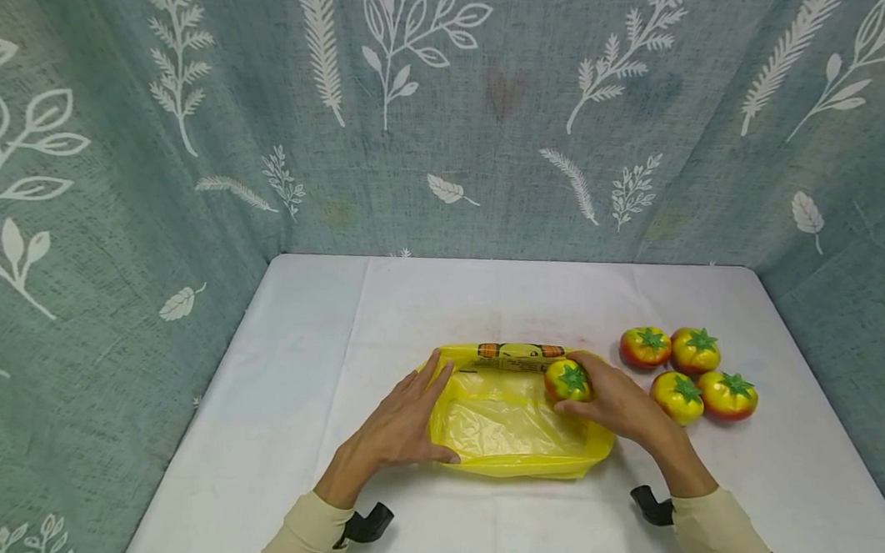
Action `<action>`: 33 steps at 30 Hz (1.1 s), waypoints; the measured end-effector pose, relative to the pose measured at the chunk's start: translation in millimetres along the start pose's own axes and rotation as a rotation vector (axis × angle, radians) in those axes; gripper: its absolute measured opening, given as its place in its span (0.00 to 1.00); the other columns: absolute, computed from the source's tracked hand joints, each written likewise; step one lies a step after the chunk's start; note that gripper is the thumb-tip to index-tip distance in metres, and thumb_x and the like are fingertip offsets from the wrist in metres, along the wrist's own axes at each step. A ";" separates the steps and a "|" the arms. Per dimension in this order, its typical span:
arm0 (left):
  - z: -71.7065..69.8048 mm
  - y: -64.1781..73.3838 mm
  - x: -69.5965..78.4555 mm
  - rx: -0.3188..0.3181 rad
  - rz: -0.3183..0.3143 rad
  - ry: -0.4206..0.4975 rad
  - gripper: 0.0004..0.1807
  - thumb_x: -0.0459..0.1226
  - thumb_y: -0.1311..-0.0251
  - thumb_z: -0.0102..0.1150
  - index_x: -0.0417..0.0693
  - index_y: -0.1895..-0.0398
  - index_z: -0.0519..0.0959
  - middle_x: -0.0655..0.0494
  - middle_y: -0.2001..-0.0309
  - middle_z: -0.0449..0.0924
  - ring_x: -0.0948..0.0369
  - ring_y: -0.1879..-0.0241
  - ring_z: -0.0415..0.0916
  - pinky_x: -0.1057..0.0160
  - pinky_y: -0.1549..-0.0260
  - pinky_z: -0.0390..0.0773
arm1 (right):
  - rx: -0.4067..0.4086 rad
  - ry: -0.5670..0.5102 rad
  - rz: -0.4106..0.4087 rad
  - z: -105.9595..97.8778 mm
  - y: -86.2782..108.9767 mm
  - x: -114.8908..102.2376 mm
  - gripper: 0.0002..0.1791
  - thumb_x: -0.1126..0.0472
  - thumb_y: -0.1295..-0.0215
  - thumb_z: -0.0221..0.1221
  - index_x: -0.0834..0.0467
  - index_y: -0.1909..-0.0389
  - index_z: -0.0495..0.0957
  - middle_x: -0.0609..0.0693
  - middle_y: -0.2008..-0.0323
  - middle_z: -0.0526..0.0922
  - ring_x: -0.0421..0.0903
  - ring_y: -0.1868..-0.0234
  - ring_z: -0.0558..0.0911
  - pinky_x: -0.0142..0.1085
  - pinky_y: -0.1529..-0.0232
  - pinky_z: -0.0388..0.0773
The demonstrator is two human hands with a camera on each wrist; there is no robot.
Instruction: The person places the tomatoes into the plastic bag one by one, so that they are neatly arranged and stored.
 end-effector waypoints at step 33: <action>1.0 -0.7 3.8 -0.004 0.005 -0.007 0.75 0.66 0.62 0.78 0.42 0.18 0.44 0.40 0.19 0.34 0.49 0.23 0.51 0.48 0.25 0.50 | 0.002 0.021 0.006 11.0 -3.3 7.1 0.47 0.44 0.38 0.69 0.66 0.28 0.60 0.64 0.34 0.70 0.59 0.40 0.73 0.59 0.36 0.71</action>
Point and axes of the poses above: each hand's wrist, its own y-axis away from the middle knuckle, its own z-axis out of the palm, x = y × z, the point moved 2 cm from there along -y, towards the middle knuckle
